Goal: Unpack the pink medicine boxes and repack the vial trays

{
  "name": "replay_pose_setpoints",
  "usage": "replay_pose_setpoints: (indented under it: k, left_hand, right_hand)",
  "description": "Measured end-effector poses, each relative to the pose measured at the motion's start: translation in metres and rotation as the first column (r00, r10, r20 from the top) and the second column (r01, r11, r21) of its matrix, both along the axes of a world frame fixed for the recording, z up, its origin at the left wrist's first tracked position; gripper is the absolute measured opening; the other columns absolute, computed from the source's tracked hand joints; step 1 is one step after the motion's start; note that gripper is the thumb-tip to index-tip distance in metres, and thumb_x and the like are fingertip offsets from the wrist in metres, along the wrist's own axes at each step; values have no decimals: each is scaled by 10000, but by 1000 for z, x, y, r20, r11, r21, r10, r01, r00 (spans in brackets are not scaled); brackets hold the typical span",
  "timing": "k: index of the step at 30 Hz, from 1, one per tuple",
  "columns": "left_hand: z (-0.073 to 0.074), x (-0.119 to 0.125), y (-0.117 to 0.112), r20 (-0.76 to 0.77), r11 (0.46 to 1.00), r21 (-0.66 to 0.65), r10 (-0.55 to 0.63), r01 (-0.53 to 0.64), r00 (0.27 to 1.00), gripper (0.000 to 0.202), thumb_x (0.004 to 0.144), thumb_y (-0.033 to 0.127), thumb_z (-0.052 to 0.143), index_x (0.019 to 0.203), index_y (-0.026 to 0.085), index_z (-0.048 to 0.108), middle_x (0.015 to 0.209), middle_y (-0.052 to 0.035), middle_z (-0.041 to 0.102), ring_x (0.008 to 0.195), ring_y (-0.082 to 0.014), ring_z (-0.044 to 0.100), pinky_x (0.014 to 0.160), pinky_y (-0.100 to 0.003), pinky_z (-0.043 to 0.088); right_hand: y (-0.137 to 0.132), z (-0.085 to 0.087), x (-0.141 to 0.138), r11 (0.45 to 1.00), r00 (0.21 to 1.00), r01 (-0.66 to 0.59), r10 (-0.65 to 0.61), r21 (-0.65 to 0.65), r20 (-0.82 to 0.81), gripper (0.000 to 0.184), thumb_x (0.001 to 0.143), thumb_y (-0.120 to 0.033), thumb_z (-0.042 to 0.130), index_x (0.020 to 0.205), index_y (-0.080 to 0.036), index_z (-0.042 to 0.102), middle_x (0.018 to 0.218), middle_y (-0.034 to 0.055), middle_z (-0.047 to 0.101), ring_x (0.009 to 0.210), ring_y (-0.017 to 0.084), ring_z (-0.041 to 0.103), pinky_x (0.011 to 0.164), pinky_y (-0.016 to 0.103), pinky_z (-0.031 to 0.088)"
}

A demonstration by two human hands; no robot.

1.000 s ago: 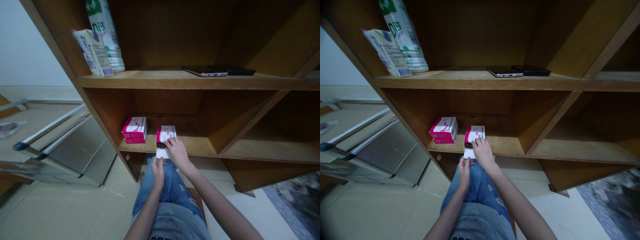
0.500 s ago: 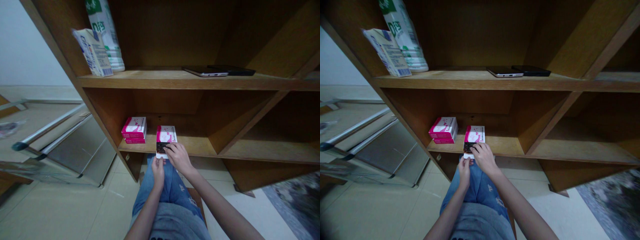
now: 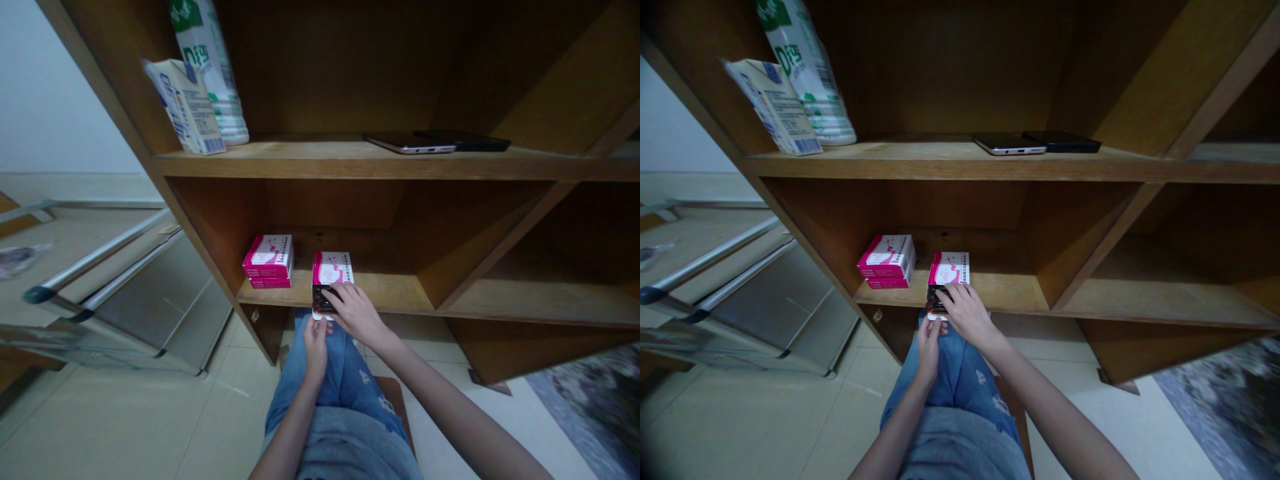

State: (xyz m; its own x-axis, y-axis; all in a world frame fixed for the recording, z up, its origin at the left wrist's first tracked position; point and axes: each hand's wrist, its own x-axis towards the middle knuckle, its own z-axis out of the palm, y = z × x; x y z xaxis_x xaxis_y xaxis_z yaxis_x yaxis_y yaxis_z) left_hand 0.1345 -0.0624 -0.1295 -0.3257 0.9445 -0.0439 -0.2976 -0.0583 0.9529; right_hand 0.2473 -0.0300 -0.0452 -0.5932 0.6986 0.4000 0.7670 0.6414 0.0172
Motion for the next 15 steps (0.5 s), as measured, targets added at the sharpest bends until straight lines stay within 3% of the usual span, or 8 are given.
replay_pose_setpoints:
  k: [9, 15]
  left_hand:
    - [-1, 6, 7, 163, 1000, 15, -5, 3, 987, 320, 637, 402, 708, 776, 143, 582, 650, 2, 590, 553, -99, 519, 560, -220, 418]
    - [-5, 6, 7, 194, 998, 24, -66, 63, 979, 351, 631, 439, 717, 768, 141, 596, 628, 17, 571, 536, -82, 492, 550, -204, 399]
  right_hand:
    - [-1, -1, 2, 993, 993, -107, 104, 50, 57, 431, 830, -213, 528, 1241, -85, 512, 1129, 157, 583, 1019, 271, 484, 906, 404, 378]
    - [-4, -6, 7, 997, 997, -65, 63, 48, 41, 464, 832, -238, 544, 1267, -90, 485, 1134, 148, 571, 1016, 265, 483, 894, 392, 393]
